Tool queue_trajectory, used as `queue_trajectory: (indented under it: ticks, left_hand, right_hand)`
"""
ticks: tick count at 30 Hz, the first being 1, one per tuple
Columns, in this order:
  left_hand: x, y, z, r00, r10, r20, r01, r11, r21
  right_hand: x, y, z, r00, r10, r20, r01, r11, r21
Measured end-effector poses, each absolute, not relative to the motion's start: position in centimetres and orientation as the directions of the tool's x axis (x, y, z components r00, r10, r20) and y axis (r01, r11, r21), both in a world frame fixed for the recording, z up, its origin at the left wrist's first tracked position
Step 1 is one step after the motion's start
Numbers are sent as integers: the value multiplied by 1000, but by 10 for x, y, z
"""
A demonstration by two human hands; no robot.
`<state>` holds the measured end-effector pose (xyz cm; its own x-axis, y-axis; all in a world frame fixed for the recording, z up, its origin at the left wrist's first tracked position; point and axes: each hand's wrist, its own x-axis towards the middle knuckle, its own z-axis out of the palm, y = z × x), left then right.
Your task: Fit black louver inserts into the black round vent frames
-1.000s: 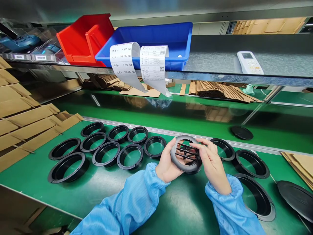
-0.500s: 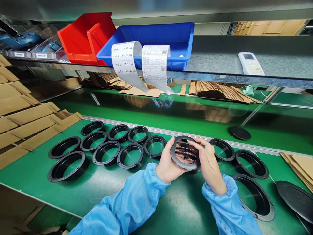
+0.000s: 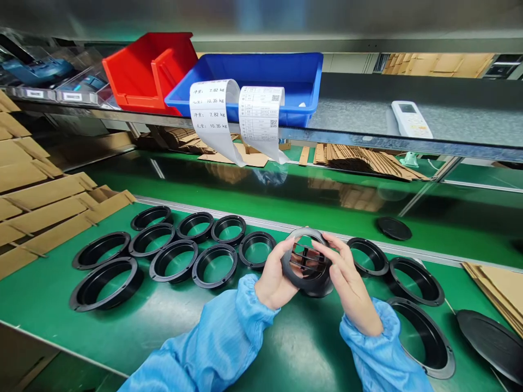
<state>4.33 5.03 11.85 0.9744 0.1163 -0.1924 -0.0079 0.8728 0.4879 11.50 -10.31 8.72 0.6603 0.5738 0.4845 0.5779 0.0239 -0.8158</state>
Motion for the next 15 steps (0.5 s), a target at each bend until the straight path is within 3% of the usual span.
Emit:
queue_trajectory:
  ticks: [7,15]
  left_hand:
    - [41,52,118,993,112,-41,-74,851,520]
    - [38,51,122,996,82,-39,-52,867,495]
  right_hand:
    - [105,-103,88,728,480,490,504,110,-857]
    - [104,-101,88,755,422,503,510,106,-854]
